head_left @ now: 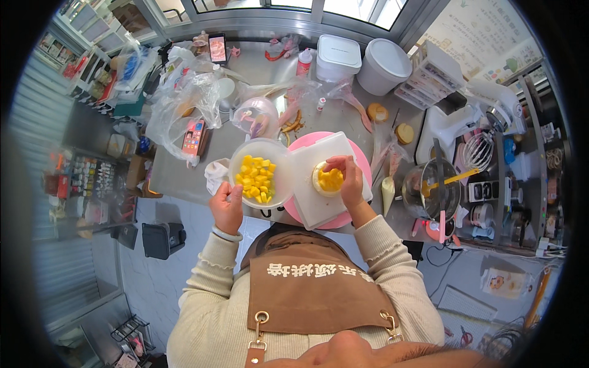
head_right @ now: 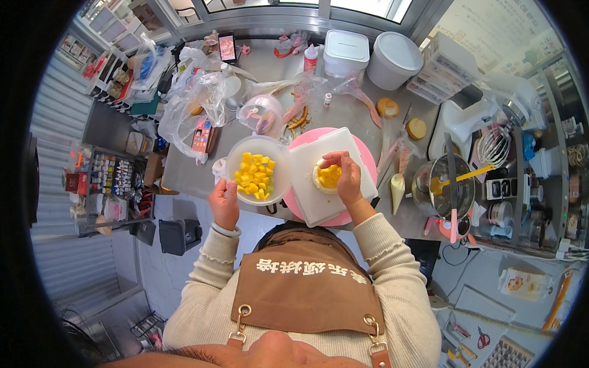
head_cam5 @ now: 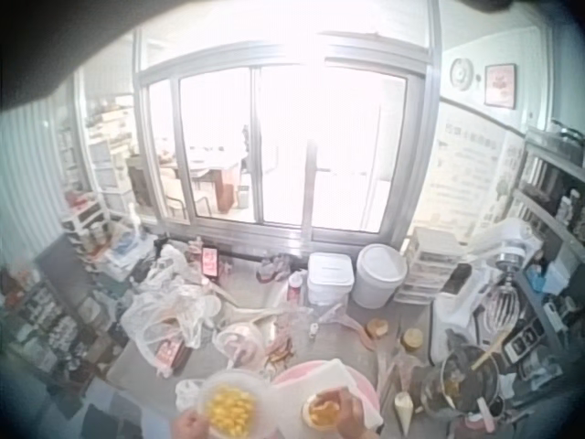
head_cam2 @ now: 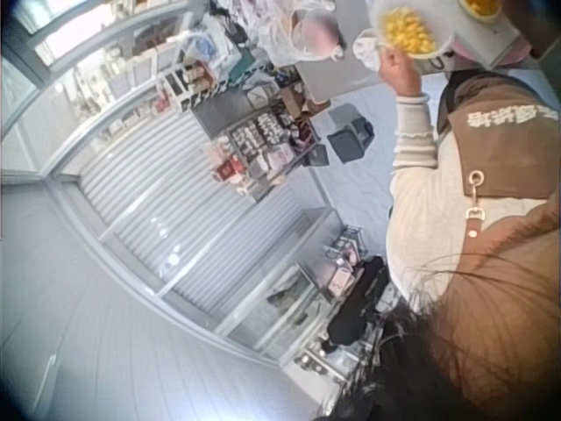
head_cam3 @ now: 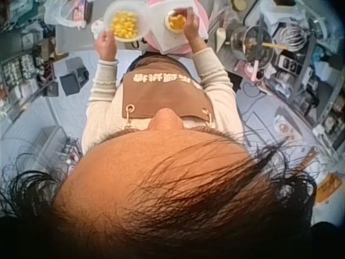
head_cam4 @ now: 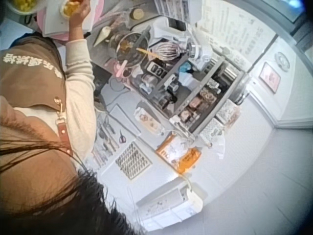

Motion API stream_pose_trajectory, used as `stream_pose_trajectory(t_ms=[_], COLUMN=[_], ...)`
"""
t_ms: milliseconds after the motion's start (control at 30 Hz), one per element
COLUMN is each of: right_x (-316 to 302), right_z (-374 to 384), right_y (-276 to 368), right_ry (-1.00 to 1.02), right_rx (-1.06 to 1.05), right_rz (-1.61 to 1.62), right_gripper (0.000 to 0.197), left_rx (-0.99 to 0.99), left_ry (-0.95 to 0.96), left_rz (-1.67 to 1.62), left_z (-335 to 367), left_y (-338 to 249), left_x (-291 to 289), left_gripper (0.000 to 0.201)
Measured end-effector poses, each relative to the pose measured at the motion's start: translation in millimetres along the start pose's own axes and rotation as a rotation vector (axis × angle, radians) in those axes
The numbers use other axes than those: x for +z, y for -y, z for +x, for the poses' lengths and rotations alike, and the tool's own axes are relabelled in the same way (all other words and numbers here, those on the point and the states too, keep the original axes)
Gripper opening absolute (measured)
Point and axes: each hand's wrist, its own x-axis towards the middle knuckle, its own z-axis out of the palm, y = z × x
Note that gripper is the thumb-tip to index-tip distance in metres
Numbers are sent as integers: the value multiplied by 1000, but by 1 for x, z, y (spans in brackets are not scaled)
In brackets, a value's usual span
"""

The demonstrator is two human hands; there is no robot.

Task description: The person slices a small round cake horizontally, pipes cream into the center, adds diced yellow fruit, and smooths the cream with a spatula. The person repeats the process with another cake, layering cream and fruit between slices.

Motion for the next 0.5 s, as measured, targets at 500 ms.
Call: stream_pose_trajectory(t_ms=[500], right_x=[132], right_z=[-5], right_y=[36], right_ry=[528], right_rx=[-346], right_rz=[-768], right_gripper=[41], left_rx=[274], left_ry=[89], left_rz=[261], left_z=[13], left_y=[-31], left_x=[6], left_gripper=[40])
